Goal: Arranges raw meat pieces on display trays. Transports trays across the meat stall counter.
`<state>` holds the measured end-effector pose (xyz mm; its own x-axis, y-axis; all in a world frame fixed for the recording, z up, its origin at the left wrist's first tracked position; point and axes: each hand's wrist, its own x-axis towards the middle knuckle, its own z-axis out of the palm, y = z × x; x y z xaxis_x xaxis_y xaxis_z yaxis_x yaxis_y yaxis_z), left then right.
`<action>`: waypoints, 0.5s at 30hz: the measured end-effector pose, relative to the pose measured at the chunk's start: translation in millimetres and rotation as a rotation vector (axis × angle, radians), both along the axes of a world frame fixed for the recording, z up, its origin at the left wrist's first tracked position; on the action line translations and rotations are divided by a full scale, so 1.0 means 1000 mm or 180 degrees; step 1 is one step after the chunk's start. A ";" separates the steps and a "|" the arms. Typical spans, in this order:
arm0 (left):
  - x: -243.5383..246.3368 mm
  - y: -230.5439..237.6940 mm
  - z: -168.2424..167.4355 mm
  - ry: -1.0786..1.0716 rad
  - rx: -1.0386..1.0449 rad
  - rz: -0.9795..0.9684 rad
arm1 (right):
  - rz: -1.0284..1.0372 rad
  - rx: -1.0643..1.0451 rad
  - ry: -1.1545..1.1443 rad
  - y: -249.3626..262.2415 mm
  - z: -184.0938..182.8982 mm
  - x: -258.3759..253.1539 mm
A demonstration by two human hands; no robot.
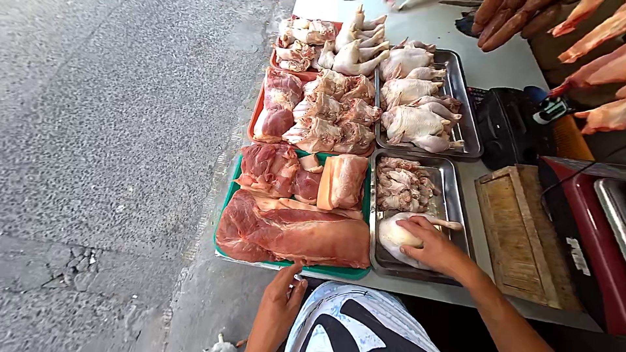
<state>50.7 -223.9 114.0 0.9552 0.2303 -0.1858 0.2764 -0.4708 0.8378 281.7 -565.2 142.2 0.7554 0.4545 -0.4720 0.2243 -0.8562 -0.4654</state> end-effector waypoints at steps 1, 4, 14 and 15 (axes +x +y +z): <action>0.003 0.001 0.002 0.0074 -0.0016 -0.0073 | 0.0058 0.0018 0.0003 0.001 -0.001 0.000; 0.011 0.005 0.010 0.0126 -0.0021 -0.0215 | 0.0263 -0.0007 0.0199 0.000 0.001 0.007; -0.006 0.007 0.016 -0.0120 0.0097 0.0107 | 0.0253 0.0292 -0.0370 0.027 0.023 0.010; -0.011 0.007 0.016 -0.0117 0.0104 0.0139 | 0.0337 0.0482 -0.0451 0.035 0.024 0.009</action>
